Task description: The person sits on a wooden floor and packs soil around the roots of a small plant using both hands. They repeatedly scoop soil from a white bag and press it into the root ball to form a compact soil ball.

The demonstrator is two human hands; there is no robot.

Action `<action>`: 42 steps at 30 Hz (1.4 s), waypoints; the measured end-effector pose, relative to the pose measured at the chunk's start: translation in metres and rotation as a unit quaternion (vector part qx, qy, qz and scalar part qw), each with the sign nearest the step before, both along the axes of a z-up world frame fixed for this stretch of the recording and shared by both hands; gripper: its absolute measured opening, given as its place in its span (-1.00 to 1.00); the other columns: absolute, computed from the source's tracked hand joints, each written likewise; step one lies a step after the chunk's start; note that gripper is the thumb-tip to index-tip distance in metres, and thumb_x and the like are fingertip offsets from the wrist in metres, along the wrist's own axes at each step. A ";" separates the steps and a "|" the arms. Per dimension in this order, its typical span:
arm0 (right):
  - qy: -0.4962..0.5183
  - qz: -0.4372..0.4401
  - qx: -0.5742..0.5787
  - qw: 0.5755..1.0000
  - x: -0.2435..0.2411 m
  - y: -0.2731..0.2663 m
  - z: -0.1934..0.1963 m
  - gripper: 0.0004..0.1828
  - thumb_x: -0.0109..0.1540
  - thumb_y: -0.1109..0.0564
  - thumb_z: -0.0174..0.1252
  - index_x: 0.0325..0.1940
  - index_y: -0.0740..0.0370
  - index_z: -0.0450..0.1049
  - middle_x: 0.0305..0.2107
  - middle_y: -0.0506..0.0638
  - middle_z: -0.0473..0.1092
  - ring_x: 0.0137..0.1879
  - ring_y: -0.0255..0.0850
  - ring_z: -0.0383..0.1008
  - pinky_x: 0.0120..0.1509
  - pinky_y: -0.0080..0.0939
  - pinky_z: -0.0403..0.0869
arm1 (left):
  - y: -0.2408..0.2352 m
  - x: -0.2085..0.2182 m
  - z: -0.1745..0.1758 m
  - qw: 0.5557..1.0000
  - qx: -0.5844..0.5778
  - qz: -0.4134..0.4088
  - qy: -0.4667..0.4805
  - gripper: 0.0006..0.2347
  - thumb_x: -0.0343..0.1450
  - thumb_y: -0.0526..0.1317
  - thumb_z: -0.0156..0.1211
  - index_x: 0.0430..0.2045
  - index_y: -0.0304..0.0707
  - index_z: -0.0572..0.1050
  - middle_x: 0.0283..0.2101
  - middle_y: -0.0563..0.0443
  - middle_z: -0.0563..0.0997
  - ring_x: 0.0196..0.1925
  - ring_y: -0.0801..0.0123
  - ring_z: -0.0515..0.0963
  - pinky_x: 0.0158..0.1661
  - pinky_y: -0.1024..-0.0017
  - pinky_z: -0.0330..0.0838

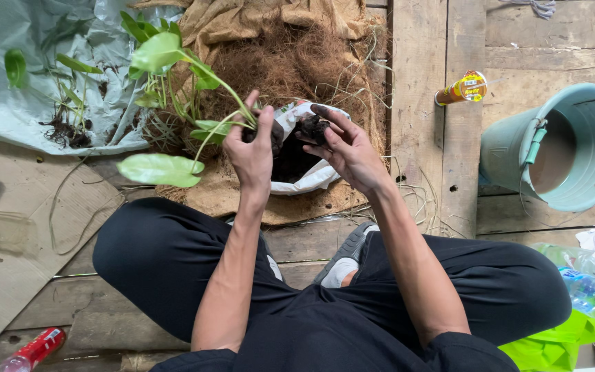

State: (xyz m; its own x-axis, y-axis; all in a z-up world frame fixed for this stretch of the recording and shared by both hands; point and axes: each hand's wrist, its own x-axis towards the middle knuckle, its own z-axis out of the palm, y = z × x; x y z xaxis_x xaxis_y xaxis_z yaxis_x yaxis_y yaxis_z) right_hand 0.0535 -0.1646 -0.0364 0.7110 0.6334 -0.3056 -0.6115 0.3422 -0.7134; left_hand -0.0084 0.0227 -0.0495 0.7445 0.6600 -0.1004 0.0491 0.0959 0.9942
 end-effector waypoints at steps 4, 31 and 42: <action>-0.084 0.026 -0.044 0.995 0.001 0.002 0.011 -0.44 0.42 0.19 0.07 0.51 0.29 0.19 0.26 0.17 0.36 0.34 -0.07 0.44 0.41 0.02 0.51 | -0.004 0.001 0.007 0.996 0.037 -0.079 0.024 -0.72 0.44 0.00 0.29 -0.19 -0.20 0.68 -0.30 0.07 0.65 -0.29 0.47 0.60 -0.21 0.40 0.52; -0.127 -0.021 -0.174 0.976 0.015 0.021 0.034 -0.43 0.36 0.18 0.10 0.44 0.38 0.19 0.14 0.18 0.43 0.19 -0.14 0.52 0.27 -0.12 0.61 | 0.034 0.023 0.018 0.985 0.154 -0.067 0.028 -0.73 0.47 -0.03 0.34 -0.22 -0.27 0.61 -0.29 -0.04 0.71 -0.22 0.31 0.67 -0.07 0.31 0.55; -0.136 -0.003 -0.147 0.980 0.018 0.030 0.028 -0.46 0.39 0.20 0.05 0.44 0.39 0.19 0.15 0.18 0.42 0.22 -0.16 0.50 0.30 -0.13 0.60 | 0.058 0.034 -0.034 0.990 0.120 -0.030 0.072 -0.56 0.46 0.10 0.24 0.01 -0.29 0.62 -0.17 -0.12 0.75 -0.13 0.36 0.70 0.04 0.32 0.50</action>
State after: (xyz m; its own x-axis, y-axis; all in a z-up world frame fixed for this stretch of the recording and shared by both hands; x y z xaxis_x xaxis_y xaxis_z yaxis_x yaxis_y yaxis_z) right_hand 0.0717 -0.1348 -0.0081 0.7949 0.5416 -0.2737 -0.3844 0.1004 -0.9177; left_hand 0.0251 0.0802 -0.0838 0.7726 0.6327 -0.0528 0.1894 -0.1503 0.9703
